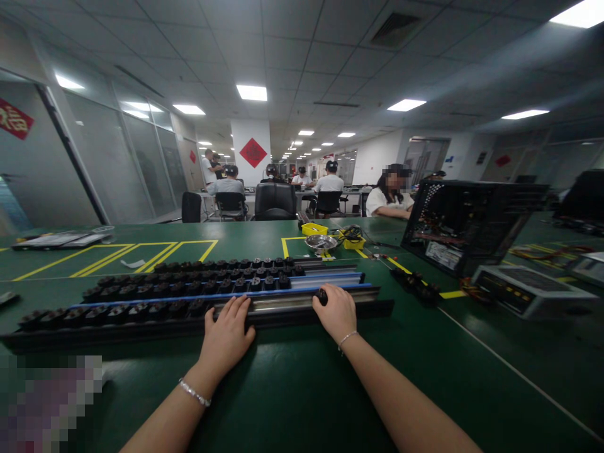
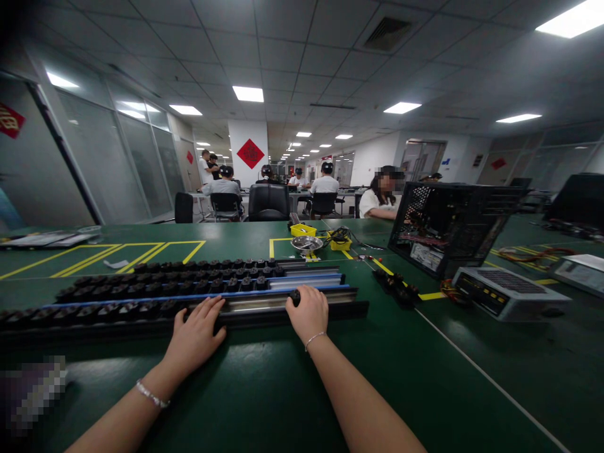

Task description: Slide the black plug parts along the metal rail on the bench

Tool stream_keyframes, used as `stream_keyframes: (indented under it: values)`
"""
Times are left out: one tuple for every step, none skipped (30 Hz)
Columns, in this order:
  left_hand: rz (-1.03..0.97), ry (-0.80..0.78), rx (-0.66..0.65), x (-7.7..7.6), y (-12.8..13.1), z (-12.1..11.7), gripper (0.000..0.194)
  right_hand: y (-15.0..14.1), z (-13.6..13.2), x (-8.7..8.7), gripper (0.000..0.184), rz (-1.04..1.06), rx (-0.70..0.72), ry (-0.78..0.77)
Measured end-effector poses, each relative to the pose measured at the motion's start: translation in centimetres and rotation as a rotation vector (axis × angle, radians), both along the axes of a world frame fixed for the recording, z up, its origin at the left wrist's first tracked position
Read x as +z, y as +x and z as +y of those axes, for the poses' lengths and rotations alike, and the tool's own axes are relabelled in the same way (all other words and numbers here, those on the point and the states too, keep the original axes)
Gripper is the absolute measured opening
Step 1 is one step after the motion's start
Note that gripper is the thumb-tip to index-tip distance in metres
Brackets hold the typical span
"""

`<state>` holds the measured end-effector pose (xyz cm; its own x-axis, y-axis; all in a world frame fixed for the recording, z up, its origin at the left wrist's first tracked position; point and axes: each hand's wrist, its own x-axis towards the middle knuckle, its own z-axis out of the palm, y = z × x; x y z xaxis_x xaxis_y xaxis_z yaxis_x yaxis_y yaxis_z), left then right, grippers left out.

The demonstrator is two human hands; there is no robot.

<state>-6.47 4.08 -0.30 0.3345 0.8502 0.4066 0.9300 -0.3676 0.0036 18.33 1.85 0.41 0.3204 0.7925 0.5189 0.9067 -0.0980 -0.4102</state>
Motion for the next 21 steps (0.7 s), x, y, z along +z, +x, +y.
stream_keyframes:
  values:
    - [-0.001, 0.003, -0.001, -0.02, 0.0, 0.0, 0.053, -0.01, -0.01, 0.04, 0.023, -0.002, -0.001, 0.0]
    - [-0.002, 0.007, -0.002, -0.06, -0.01, 0.02, 0.053, -0.02, -0.02, 0.08, 0.023, -0.003, -0.002, 0.001]
    - [-0.003, 0.009, -0.004, -0.11, -0.02, 0.05, 0.053, -0.04, -0.03, 0.11, 0.022, -0.004, -0.001, -0.001]
    - [-0.004, 0.01, -0.005, -0.16, -0.05, 0.09, 0.053, -0.05, -0.04, 0.14, 0.022, -0.005, 0.0, -0.003]
    - [-0.004, 0.009, -0.005, -0.21, -0.07, 0.13, 0.053, -0.06, -0.04, 0.17, 0.021, -0.005, 0.0, -0.006]
    - [-0.005, 0.007, -0.004, -0.26, -0.09, 0.16, 0.053, -0.07, -0.04, 0.2, 0.02, -0.006, 0.0, -0.009]
    - [-0.004, 0.005, -0.005, -0.28, -0.11, 0.19, 0.053, -0.07, -0.03, 0.24, 0.019, -0.007, 0.0, -0.011]
    - [-0.004, 0.004, -0.005, -0.3, -0.13, 0.2, 0.053, -0.06, -0.03, 0.27, 0.018, -0.008, -0.001, -0.013]
    - [-0.004, 0.003, -0.005, -0.3, -0.14, 0.21, 0.053, -0.04, -0.02, 0.31, 0.017, -0.01, -0.004, -0.013]
    - [-0.003, 0.004, -0.005, -0.29, -0.14, 0.21, 0.053, -0.01, -0.01, 0.35, 0.016, -0.012, -0.008, -0.014]
    - [-0.002, 0.004, -0.004, -0.28, -0.14, 0.2, 0.053, 0.02, 0.0, 0.39, 0.016, -0.015, -0.012, -0.015]
    - [0.001, 0.005, -0.004, -0.27, -0.13, 0.19, 0.053, 0.05, 0.01, 0.44, 0.015, -0.017, -0.015, -0.017]
    - [0.003, 0.005, -0.004, -0.25, -0.12, 0.18, 0.053, 0.09, 0.01, 0.48, 0.014, -0.019, -0.02, -0.02]
    - [0.005, 0.005, -0.002, -0.24, -0.11, 0.17, 0.053, 0.13, 0.01, 0.53, 0.013, -0.02, -0.024, -0.023]
    - [0.006, 0.004, -0.002, -0.22, -0.11, 0.16, 0.053, 0.16, 0.0, 0.59, 0.012, -0.021, -0.027, -0.028]
    - [0.007, 0.002, -0.002, -0.2, -0.1, 0.15, 0.053, 0.19, -0.02, 0.65, 0.012, -0.021, -0.029, -0.032]
    - [0.007, -0.001, -0.002, -0.18, -0.09, 0.15, 0.053, 0.21, -0.04, 0.71, 0.011, -0.02, -0.03, -0.036]
    - [0.006, -0.003, -0.002, -0.16, -0.09, 0.16, 0.053, 0.23, -0.06, 0.77, 0.011, -0.019, -0.033, -0.04]
    - [0.005, -0.005, -0.003, -0.14, -0.1, 0.16, 0.053, 0.24, -0.08, 0.82, 0.01, -0.019, -0.035, -0.044]
    - [0.004, -0.007, -0.004, -0.13, -0.11, 0.17, 0.053, 0.26, -0.1, 0.87, 0.01, -0.018, -0.037, -0.048]
    - [0.004, -0.007, -0.006, -0.13, -0.13, 0.17, 0.053, 0.29, -0.11, 0.91, 0.009, -0.017, -0.041, -0.052]
